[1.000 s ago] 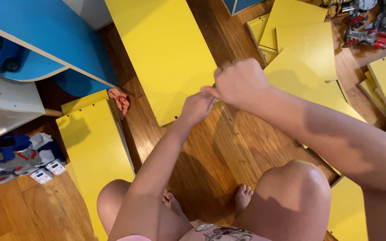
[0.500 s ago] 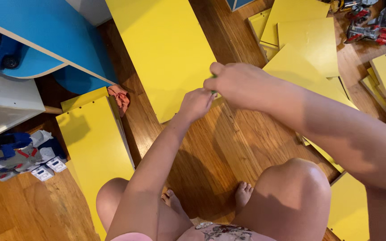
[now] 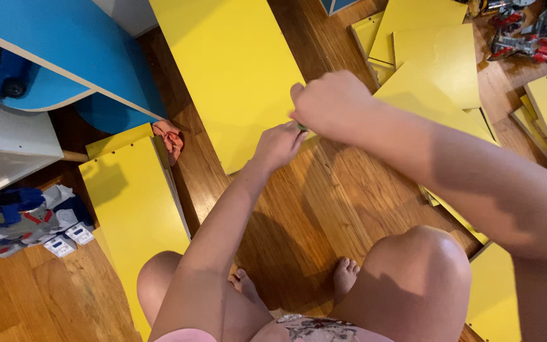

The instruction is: The person is assembling a piece of furniture using a screwdriver. They are screwing screws into yellow wooden panels, aligning them, and securing them together.

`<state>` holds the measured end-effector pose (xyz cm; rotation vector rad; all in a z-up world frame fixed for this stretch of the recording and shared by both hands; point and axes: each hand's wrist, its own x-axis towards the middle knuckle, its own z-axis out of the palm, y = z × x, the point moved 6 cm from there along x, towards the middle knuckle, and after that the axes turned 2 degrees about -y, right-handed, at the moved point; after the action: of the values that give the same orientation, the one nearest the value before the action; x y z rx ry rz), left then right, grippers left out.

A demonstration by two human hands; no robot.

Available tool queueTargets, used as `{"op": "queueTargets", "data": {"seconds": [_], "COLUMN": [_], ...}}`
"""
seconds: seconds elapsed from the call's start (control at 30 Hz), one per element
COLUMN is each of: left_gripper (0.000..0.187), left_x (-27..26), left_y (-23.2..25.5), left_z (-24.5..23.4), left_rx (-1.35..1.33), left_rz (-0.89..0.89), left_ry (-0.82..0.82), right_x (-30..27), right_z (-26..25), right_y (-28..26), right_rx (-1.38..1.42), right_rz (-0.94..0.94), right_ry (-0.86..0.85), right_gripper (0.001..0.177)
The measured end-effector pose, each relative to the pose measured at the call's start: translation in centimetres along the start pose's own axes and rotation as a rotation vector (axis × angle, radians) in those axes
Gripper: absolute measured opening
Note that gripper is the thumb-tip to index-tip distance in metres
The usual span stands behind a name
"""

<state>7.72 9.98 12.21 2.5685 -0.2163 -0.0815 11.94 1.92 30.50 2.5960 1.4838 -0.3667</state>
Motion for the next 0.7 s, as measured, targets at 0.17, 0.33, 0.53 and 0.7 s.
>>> {"op": "queueTargets", "data": {"seconds": [0.17, 0.33, 0.53, 0.7], "left_gripper": [0.031, 0.034, 0.031, 0.029], "left_x": [0.1, 0.0, -0.2, -0.1], "left_y": [-0.4, -0.5, -0.7, -0.2], "left_z": [0.4, 0.8, 1.0, 0.2], "left_rx": [0.046, 0.054, 0.049, 0.020], "left_rz": [-0.014, -0.007, -0.054, 0.009], "left_ry": [-0.025, -0.076, -0.107, 0.005], "right_x": [-0.4, -1.0, -1.2, -1.2], "right_z": [-0.2, -0.7, -0.5, -0.1], "right_y": [-0.3, -0.1, 0.0, -0.2], "right_rx": [-0.050, 0.115, -0.128, 0.009], "right_rz": [-0.024, -0.213, 0.018, -0.108], "right_ry": [0.079, 0.235, 0.217, 0.146], "right_gripper": [0.041, 0.029, 0.058, 0.037]}}
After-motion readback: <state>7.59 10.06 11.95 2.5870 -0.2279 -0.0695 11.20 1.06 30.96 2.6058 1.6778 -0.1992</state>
